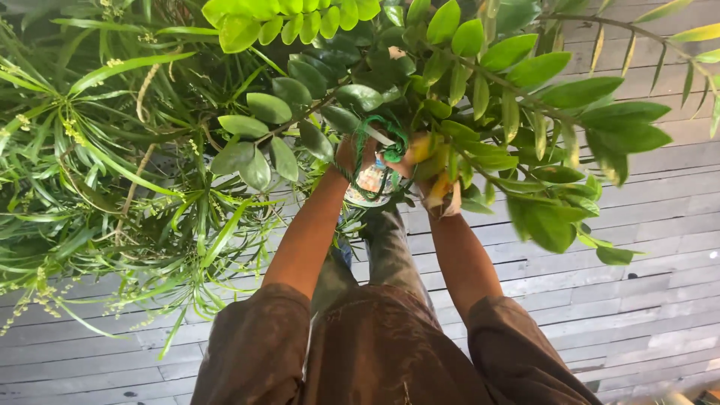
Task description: The person is watering the plants using a bucket and rope.
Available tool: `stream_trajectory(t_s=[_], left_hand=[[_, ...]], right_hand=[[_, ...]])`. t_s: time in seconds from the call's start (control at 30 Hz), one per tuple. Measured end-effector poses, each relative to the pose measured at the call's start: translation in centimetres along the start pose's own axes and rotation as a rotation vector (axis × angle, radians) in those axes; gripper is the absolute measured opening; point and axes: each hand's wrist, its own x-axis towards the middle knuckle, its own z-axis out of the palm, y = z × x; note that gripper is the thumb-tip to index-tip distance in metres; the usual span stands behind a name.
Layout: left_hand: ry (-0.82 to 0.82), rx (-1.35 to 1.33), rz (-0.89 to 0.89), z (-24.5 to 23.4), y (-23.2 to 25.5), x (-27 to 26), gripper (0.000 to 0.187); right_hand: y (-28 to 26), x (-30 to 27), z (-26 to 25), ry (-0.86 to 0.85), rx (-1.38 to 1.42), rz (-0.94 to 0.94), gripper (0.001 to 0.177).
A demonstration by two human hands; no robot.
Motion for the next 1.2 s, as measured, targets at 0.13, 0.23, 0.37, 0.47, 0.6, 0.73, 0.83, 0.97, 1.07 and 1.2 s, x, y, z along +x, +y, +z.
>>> stream_trajectory(t_s=[0.13, 0.23, 0.37, 0.47, 0.6, 0.73, 0.83, 0.97, 1.07, 1.2], left_hand=[[-0.098, -0.082, -0.076, -0.4, 0.0, 0.2, 0.031], [0.113, -0.089, -0.057, 0.2, 0.0, -0.3, 0.038], [0.212, 0.053, -0.096, 2.0, -0.5, -0.6, 0.042], [0.272, -0.429, -0.404, 2.2, 0.1, -0.4, 0.029], [0.325, -0.391, -0.343, 2.6, -0.5, -0.7, 0.03], [0.312, -0.298, -0.262, 3.2, -1.2, -2.4, 0.03], [0.141, -0.193, -0.28, 3.3, -1.4, -5.0, 0.029], [-0.161, 0.003, -0.307, 2.2, -1.4, -8.6, 0.027], [-0.062, 0.169, -0.242, -3.6, 2.9, -9.7, 0.02], [0.111, 0.066, -0.343, -13.5, 8.0, -13.3, 0.024]], right_hand=[[-1.7, 1.9, -0.5, 0.018, 0.025, 0.037, 0.066], [-3.9, 1.5, -0.7, 0.03, 0.042, 0.061, 0.066], [-7.8, 2.1, -1.3, 0.04, 0.064, 0.083, 0.066], [-11.3, 2.8, -2.4, 0.047, 0.08, 0.098, 0.067], [-11.3, 2.5, -7.8, 0.061, 0.104, 0.113, 0.067], [-12.8, 0.7, -8.7, 0.071, 0.132, 0.133, 0.067], [-16.6, -0.5, -3.7, 0.075, 0.155, 0.15, 0.068], [-16.2, -3.7, -1.0, 0.077, 0.191, 0.157, 0.068], [-14.8, -6.2, 0.4, 0.04, 0.23, 0.144, 0.068], [-13.1, -8.9, 2.2, -0.064, 0.301, 0.097, 0.069]])
